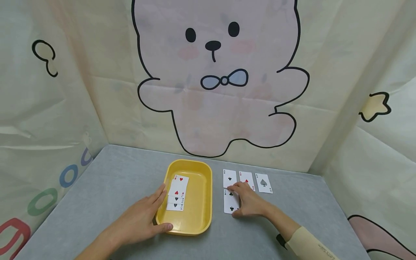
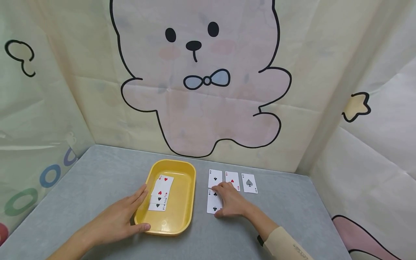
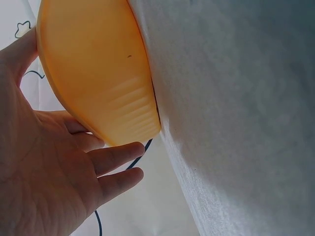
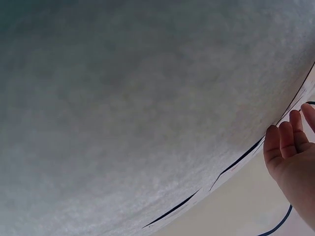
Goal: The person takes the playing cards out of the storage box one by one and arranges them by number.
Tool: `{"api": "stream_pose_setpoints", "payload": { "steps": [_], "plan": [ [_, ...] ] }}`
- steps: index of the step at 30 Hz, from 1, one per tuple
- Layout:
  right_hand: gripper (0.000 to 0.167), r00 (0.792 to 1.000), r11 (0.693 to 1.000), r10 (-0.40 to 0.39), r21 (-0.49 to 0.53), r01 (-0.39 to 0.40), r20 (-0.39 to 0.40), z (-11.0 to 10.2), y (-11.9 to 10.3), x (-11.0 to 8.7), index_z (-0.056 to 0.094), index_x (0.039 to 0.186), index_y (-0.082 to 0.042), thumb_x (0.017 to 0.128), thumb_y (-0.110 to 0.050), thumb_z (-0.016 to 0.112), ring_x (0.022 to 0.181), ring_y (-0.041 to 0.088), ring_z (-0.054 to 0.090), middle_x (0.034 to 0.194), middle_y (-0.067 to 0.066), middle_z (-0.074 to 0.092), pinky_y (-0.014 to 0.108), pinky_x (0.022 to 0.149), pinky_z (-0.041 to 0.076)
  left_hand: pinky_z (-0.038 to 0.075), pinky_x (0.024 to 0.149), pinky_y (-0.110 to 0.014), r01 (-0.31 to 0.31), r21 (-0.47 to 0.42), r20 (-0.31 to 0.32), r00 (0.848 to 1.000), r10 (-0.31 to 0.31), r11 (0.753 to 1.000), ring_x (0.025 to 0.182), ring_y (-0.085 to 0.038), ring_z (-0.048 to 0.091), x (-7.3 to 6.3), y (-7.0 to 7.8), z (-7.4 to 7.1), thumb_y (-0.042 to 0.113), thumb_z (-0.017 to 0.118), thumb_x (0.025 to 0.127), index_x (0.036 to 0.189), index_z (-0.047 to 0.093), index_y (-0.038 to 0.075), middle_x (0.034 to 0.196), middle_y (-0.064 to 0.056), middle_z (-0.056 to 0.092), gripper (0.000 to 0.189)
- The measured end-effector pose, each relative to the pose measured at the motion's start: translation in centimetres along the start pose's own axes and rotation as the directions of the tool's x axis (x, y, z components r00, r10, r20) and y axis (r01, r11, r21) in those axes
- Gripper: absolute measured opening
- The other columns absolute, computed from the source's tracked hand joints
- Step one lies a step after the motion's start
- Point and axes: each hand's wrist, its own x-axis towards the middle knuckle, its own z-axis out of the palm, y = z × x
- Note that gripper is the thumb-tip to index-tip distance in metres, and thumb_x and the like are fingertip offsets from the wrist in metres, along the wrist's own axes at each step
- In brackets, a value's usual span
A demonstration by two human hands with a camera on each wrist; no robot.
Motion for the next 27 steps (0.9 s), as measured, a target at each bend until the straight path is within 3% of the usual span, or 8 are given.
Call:
{"api": "stream_pose_setpoints", "payload": {
  "steps": [7,15,27],
  "plan": [
    [0.083,1.0,1.0,-0.005,0.022,0.005,-0.029,-0.8,-0.3,-0.1,0.06,0.142,-0.004,0.068,-0.029,0.09,0.12,0.026,0.05,0.129,0.008,0.058,0.055,0.104,0.046,0.045,0.11,-0.055,0.003,-0.011,0.006,1.0,-0.003,1.0,0.14,-0.041,0.051,-0.1,0.1,0.0,0.07,0.07,0.089,0.162,0.034,0.0,0.171,-0.012,0.028,0.107],
    [0.076,0.996,0.99,0.08,0.12,-0.075,-0.039,-2.6,-1.4,-0.1,0.055,0.148,-0.005,0.081,-0.028,0.084,0.142,0.036,0.042,0.146,0.013,0.052,0.063,0.114,0.038,0.045,0.11,-0.056,0.003,-0.011,0.006,1.0,-0.003,1.0,0.14,-0.042,0.05,0.0,0.1,0.0,0.068,0.071,0.089,0.162,0.034,0.0,0.171,-0.014,0.028,0.106],
    [0.072,0.994,0.978,0.06,0.204,-0.039,-0.095,-4.1,-4.1,2.0,0.052,0.152,-0.006,0.09,-0.03,0.08,0.144,0.037,0.041,0.156,0.016,0.045,0.062,0.114,0.039,0.045,0.111,-0.055,0.006,-0.005,0.008,1.0,-0.006,1.0,0.14,-0.041,0.051,0.0,0.2,-0.2,0.069,0.07,0.089,0.162,0.034,0.001,0.171,-0.013,0.028,0.107]
  ]
}}
